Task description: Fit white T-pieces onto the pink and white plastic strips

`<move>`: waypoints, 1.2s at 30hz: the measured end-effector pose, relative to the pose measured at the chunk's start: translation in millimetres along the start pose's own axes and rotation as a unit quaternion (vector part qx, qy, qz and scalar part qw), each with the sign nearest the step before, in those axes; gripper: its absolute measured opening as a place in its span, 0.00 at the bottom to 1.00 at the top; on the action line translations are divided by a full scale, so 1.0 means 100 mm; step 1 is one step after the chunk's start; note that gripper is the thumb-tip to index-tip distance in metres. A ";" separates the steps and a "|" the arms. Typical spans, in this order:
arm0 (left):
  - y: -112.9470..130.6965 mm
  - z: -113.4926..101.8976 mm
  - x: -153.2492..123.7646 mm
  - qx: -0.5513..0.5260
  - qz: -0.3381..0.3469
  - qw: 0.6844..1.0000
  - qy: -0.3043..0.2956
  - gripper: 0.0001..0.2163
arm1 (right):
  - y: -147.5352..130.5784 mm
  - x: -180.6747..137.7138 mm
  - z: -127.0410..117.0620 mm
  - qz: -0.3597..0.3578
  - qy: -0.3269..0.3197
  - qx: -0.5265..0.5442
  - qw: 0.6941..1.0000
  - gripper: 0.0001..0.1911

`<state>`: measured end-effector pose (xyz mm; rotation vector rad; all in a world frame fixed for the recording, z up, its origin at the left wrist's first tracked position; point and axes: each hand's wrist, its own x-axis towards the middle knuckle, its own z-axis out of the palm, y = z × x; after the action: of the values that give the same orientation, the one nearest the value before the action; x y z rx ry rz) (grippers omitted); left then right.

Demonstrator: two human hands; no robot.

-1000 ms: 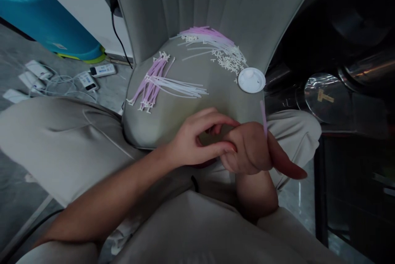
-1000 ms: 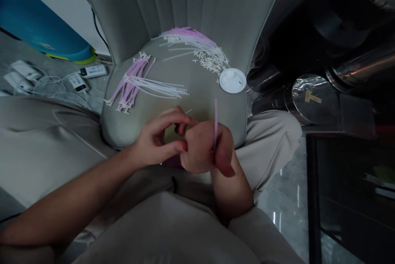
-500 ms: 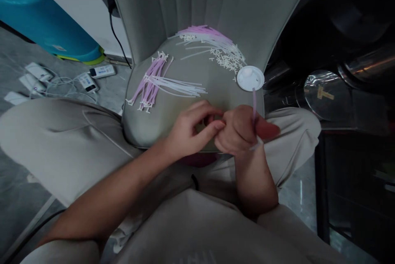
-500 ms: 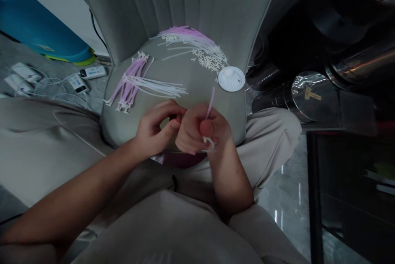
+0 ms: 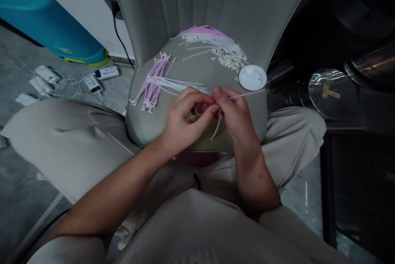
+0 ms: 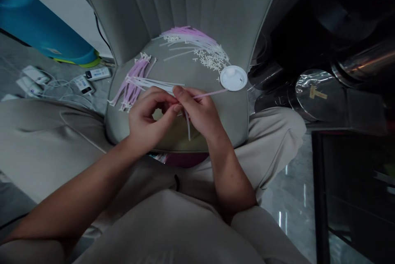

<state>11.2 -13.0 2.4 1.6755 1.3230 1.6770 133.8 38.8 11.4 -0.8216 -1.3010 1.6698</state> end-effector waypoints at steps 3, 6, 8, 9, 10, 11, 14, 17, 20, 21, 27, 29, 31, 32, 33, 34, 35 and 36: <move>0.01 -0.02 0.02 0.028 0.006 1.000 -0.003 0.06 | 0.01 0.00 -0.02 0.002 0.000 -0.019 1.000 0.24; 0.02 -0.03 0.03 0.034 -0.009 0.999 0.001 0.07 | 0.04 -0.01 -0.07 0.005 0.003 -0.032 0.999 0.26; 0.02 -0.04 0.04 0.023 -0.022 0.999 0.010 0.09 | 0.04 0.00 -0.09 0.007 0.003 -0.022 1.000 0.28; 0.02 -0.04 0.04 0.014 -0.030 0.999 0.017 0.10 | 0.04 0.01 -0.10 0.010 0.005 -0.011 1.000 0.28; 0.02 -0.03 0.05 0.002 -0.040 0.999 0.024 0.10 | 0.03 0.02 -0.11 0.012 0.009 0.005 1.000 0.29; 0.02 -0.03 0.05 -0.016 -0.054 0.998 0.032 0.10 | 0.01 0.03 -0.12 0.013 0.018 0.021 1.000 0.30; 0.03 -0.01 0.04 -0.084 -0.111 0.989 0.054 0.12 | -0.08 0.06 -0.16 0.012 0.063 0.037 0.997 0.31; 0.04 -0.01 0.04 -0.127 -0.152 0.978 0.062 0.16 | -0.16 0.05 -0.20 0.008 0.102 0.008 0.995 0.32; 0.06 -0.02 0.06 -0.136 -0.162 0.976 0.059 0.18 | -0.22 0.00 -0.23 -0.016 0.119 -0.014 0.993 0.29; 0.07 -0.03 0.06 -0.138 -0.163 0.975 0.059 0.18 | -0.23 -0.02 -0.24 -0.025 0.116 -0.016 0.993 0.27; 0.08 -0.07 0.10 -0.164 -0.148 0.973 0.074 0.19 | -0.23 -0.09 -0.24 -0.032 0.096 -0.011 0.995 0.17; 0.09 -0.08 0.12 -0.160 -0.136 0.974 0.083 0.19 | -0.23 -0.11 -0.25 -0.033 0.097 -0.016 0.995 0.18; 0.09 -0.09 0.13 -0.153 -0.130 0.975 0.091 0.19 | -0.23 -0.12 -0.28 -0.040 0.094 -0.027 0.994 0.18; 0.08 -0.10 0.14 -0.153 -0.129 0.975 0.093 0.20 | -0.23 -0.13 -0.30 -0.040 0.089 -0.037 0.995 0.18; 0.08 -0.10 0.14 -0.154 -0.130 0.975 0.093 0.20 | -0.23 -0.13 -0.32 -0.040 0.085 -0.048 0.994 0.18; 0.07 -0.10 0.14 -0.156 -0.132 0.974 0.093 0.20 | -0.24 -0.14 -0.34 -0.039 0.081 -0.061 0.994 0.19; 0.06 -0.10 0.15 -0.159 -0.134 0.974 0.091 0.20 | -0.24 -0.14 -0.37 -0.037 0.083 -0.076 0.993 0.19; 0.04 -0.11 0.15 -0.161 -0.138 0.973 0.089 0.20 | -0.25 -0.15 -0.40 -0.037 0.092 -0.094 0.991 0.18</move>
<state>0.0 -6.2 15.6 1.1272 1.2173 1.7881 180.7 44.4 25.6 -1.0016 -1.3556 1.3943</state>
